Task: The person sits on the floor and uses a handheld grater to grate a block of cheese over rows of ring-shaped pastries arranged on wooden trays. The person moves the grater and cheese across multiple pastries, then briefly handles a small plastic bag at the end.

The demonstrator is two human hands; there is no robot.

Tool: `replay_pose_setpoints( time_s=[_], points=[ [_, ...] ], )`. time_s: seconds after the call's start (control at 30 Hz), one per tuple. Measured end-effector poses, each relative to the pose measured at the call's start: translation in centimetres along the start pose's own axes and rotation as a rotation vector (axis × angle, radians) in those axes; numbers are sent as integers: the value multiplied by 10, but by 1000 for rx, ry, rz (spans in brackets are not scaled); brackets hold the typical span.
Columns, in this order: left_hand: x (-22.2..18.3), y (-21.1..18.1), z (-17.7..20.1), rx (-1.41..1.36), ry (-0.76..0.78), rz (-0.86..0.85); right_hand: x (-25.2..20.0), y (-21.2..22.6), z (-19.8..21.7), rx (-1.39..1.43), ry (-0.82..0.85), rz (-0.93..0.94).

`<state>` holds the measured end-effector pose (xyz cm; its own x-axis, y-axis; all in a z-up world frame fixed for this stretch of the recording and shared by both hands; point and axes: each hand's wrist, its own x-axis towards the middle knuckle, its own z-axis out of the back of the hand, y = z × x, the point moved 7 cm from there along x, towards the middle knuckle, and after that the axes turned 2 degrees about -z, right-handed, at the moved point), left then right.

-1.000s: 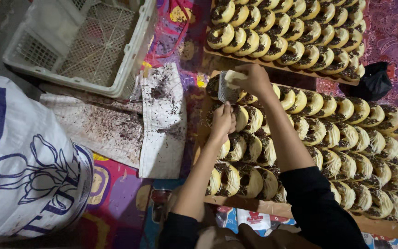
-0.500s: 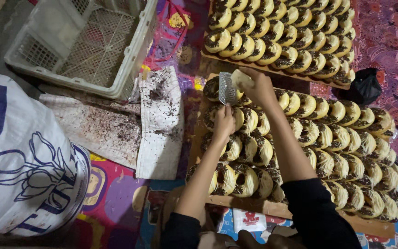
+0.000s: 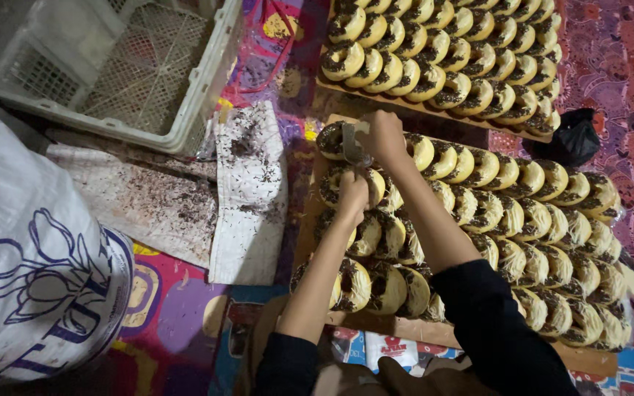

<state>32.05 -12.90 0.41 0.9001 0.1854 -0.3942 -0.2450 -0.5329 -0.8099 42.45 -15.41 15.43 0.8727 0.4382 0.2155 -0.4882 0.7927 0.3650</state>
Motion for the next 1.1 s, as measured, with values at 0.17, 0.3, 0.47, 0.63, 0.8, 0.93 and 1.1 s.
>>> replay_pose_setpoints(
  time_s=[0.17, 0.3, 0.47, 0.63, 0.8, 0.93, 1.1],
  points=[
    [-32, -18, -4, -239, 53, 44, 23, -4, -6, 90, 44, 7],
    [-90, -25, 3, -313, 96, 51, 19, -4, 3, 244, 172, -77],
    [-131, -39, 64, -84, -87, -2, 4, -3, 32, 496, 180, -256],
    [-67, -76, 112, 197, -298, -229, -11, -1, 36, 477, 185, -352],
    [8, -74, 98, 350, -382, -417, -20, -16, 33, 620, 134, -377],
    [12, -64, 86, 437, -380, -575, -24, -30, 37, 524, 105, -382],
    [-15, -86, 78, 562, -331, -494, -22, -25, 48, 511, 9, -284]
  ],
)
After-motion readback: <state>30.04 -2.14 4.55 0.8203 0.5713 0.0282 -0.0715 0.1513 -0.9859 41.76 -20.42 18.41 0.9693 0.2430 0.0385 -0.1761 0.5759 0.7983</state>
